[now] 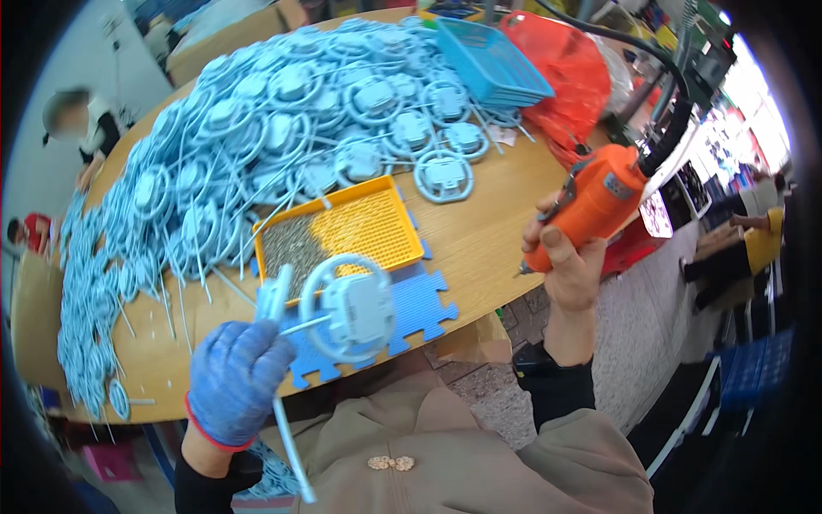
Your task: Using an electric screwdriver to assemble blue plastic fan guard components at a manufacturing workstation.
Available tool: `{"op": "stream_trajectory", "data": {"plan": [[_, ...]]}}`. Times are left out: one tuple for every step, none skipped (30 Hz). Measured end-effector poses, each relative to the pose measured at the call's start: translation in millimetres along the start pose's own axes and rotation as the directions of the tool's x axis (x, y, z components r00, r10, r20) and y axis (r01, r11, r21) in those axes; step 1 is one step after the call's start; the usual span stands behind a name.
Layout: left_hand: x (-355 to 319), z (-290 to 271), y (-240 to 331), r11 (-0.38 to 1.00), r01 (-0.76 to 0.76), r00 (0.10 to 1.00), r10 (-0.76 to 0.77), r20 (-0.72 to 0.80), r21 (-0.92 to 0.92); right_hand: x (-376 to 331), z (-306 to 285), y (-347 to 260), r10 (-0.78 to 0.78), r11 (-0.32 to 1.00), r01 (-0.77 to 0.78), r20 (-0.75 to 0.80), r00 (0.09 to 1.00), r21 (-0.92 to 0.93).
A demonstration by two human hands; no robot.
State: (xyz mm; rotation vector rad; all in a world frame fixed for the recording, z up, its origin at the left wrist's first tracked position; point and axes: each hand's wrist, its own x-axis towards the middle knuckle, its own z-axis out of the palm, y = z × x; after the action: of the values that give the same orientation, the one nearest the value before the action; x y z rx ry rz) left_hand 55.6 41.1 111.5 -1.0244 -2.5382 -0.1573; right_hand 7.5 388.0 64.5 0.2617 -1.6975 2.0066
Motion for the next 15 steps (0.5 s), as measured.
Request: {"op": "stream_trajectory", "data": {"plan": [[-23.8,-5.5,-4.2,0.998,0.068,0.998,-0.068,0.006,-0.009,5.3,17.7,7.4,0.027,0.997,-0.029,0.032,0.999,0.067],[-47.9,-9.1,-9.5,0.992,0.122,0.992,-0.122,0.011,-0.018,7.1,37.3,16.7,0.049,0.99,-0.056,0.053,0.997,0.13],[-67.0,-10.3,-11.5,0.989,0.147,0.989,-0.147,0.014,-0.02,10.7,52.8,26.1,0.061,0.989,-0.07,0.075,0.995,0.129],[-85.4,-10.9,-12.9,0.978,0.205,0.979,-0.205,-0.006,0.022,14.7,68.9,37.4,0.064,0.973,-0.089,0.122,0.99,0.213],[-101.2,-10.7,-14.9,0.966,0.251,0.968,-0.25,-0.03,0.056,18.0,81.4,45.9,0.06,0.952,-0.103,0.157,0.986,0.288],[-117.6,-8.7,-15.9,0.952,0.305,0.952,-0.305,-0.016,0.024,20.6,92.4,55.1,0.066,0.954,-0.11,0.164,0.984,0.279],[-132.7,-6.5,-14.6,0.948,0.319,0.948,-0.318,-0.019,0.022,24.1,105.3,66.6,0.037,0.925,-0.109,0.2,0.979,0.365],[-143.6,-2.7,-13.5,0.943,0.333,0.941,-0.331,-0.067,0.022,28.4,112.4,73.4,0.004,0.891,-0.105,0.224,0.975,0.441],[-151.2,2.8,-12.7,0.938,0.345,0.933,-0.341,-0.115,0.021,33.5,117.0,78.2,0.005,0.896,-0.105,0.227,0.974,0.432],[-158.7,9.1,-11.5,0.936,0.351,0.926,-0.349,-0.141,-0.011,38.2,124.1,84.2,0.002,0.92,-0.088,0.218,0.976,0.382],[-163.4,15.4,-9.6,0.933,0.36,0.923,-0.358,-0.142,-0.015,42.4,129.5,89.0,-0.001,0.941,-0.069,0.207,0.978,0.331],[-166.0,21.7,-7.1,0.925,0.375,0.907,-0.379,-0.186,-0.058,45.6,133.5,92.5,0.001,0.944,-0.067,0.201,0.98,0.322],[-169.5,29.1,-4.4,0.916,0.389,0.887,-0.402,-0.229,-0.103,48.6,135.1,97.1,0.005,0.946,-0.072,0.209,0.978,0.317],[-174.2,36.7,-2.3,0.909,0.401,0.871,-0.417,-0.261,-0.115,51.6,135.0,102.6,0.007,0.955,-0.069,0.208,0.978,0.29],[-174.6,39.0,-3.2,0.906,0.406,0.868,-0.423,-0.26,-0.119,53.9,134.8,107.4,0.01,0.963,-0.065,0.205,0.979,0.263]]}}
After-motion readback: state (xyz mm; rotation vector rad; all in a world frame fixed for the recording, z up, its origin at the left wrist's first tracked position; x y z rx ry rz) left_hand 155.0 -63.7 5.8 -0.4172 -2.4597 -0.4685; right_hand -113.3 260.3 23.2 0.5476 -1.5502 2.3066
